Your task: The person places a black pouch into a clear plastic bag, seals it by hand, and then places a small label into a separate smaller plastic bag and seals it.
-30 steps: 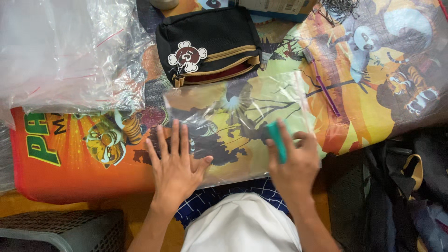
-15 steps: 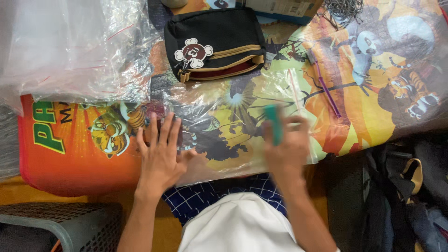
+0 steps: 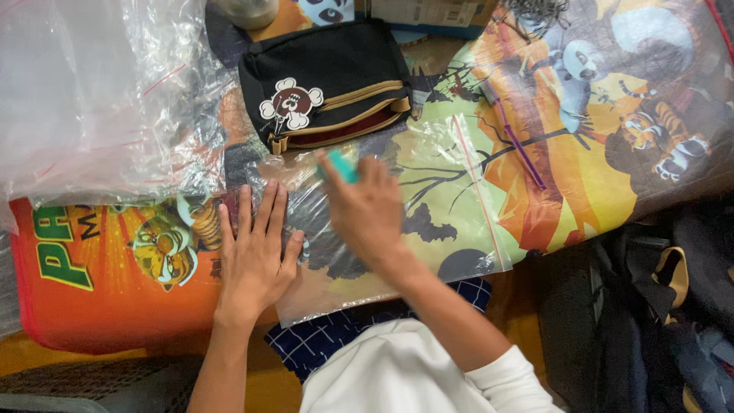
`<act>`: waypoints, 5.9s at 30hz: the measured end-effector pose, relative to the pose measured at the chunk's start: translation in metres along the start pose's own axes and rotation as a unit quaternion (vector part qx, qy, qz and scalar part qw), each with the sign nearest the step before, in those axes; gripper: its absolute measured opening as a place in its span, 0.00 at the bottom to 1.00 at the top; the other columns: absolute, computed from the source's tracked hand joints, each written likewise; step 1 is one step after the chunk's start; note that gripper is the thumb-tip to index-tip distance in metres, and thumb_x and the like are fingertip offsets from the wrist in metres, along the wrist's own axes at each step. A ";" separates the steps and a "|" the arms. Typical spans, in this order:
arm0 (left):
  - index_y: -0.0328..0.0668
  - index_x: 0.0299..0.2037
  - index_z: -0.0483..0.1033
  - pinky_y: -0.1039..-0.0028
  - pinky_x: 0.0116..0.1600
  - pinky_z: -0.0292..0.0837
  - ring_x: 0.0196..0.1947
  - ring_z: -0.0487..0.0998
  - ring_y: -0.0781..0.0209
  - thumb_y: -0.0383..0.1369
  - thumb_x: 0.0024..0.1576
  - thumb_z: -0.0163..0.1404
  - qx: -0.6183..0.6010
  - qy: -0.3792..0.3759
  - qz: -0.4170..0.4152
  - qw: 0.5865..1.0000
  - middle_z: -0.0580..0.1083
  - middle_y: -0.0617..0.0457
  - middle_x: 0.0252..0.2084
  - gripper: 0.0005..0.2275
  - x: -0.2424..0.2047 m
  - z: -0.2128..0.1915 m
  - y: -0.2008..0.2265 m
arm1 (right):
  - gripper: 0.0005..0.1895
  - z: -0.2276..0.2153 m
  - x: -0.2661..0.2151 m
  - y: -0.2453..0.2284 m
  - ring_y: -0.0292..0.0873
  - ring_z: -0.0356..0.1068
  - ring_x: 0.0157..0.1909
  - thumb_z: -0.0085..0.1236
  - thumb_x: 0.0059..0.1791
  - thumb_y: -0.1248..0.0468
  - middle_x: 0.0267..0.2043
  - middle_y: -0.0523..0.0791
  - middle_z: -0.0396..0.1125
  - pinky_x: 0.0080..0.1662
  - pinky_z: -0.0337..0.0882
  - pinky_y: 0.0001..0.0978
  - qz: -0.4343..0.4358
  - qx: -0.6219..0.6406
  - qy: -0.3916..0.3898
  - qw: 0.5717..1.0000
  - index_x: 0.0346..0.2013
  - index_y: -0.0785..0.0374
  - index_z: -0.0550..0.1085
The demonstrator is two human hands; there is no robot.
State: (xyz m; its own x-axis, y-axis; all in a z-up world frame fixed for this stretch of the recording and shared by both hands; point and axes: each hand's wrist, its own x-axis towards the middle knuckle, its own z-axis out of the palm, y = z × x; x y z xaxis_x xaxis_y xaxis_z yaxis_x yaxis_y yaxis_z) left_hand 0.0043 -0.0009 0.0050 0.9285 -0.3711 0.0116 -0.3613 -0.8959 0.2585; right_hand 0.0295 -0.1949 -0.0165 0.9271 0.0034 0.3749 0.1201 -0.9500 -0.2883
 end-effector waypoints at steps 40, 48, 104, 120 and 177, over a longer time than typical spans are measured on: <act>0.53 0.75 0.56 0.41 0.76 0.36 0.77 0.48 0.35 0.56 0.63 0.36 -0.008 0.070 -0.007 0.998 0.52 0.52 0.79 0.32 -0.001 0.004 -0.002 | 0.23 -0.097 -0.047 0.086 0.57 0.65 0.43 0.59 0.58 0.57 0.41 0.53 0.61 0.45 0.70 0.49 0.167 -0.145 0.086 0.971 0.70 0.45 0.73; 0.49 0.76 0.53 0.44 0.76 0.34 0.78 0.45 0.40 0.47 0.68 0.29 0.003 0.042 0.004 0.999 0.49 0.55 0.80 0.27 -0.005 0.003 -0.008 | 0.25 -0.027 -0.089 -0.049 0.54 0.66 0.38 0.55 0.52 0.49 0.44 0.51 0.61 0.35 0.62 0.43 -0.089 -0.005 0.040 0.995 0.65 0.38 0.70; 0.35 0.75 0.54 0.44 0.77 0.33 0.78 0.45 0.35 0.55 0.65 0.34 -0.017 0.035 0.001 0.999 0.50 0.43 0.79 0.35 -0.004 0.002 -0.010 | 0.24 -0.059 -0.104 0.065 0.53 0.71 0.40 0.71 0.43 0.53 0.43 0.51 0.69 0.42 0.70 0.43 0.002 0.014 0.052 0.999 0.55 0.40 0.80; 0.30 0.68 0.66 0.50 0.59 0.67 0.56 0.72 0.37 0.41 0.67 0.48 -0.128 0.154 0.018 0.979 0.71 0.38 0.58 0.24 0.033 -0.011 -0.033 | 0.24 -0.095 0.005 0.135 0.65 0.72 0.45 0.61 0.57 0.61 0.46 0.60 0.65 0.44 0.72 0.54 0.095 0.179 0.035 0.979 0.61 0.75 0.67; 0.56 0.76 0.52 0.34 0.71 0.42 0.79 0.44 0.43 0.69 0.57 0.37 0.084 0.056 0.155 0.983 0.48 0.55 0.80 0.41 0.012 0.016 0.026 | 0.29 -0.122 -0.077 0.018 0.53 0.69 0.48 0.65 0.48 0.57 0.50 0.51 0.55 0.49 0.68 0.45 0.130 0.238 -0.108 0.957 0.49 0.63 0.55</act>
State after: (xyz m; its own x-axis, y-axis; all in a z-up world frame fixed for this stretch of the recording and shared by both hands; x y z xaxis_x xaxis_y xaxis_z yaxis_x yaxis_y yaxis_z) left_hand 0.0051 -0.0328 -0.0040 0.7716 -0.6119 0.1737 -0.6287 -0.7752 0.0622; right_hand -0.0828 -0.2506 0.0575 0.9930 -0.1008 0.0610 -0.0237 -0.6778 -0.7349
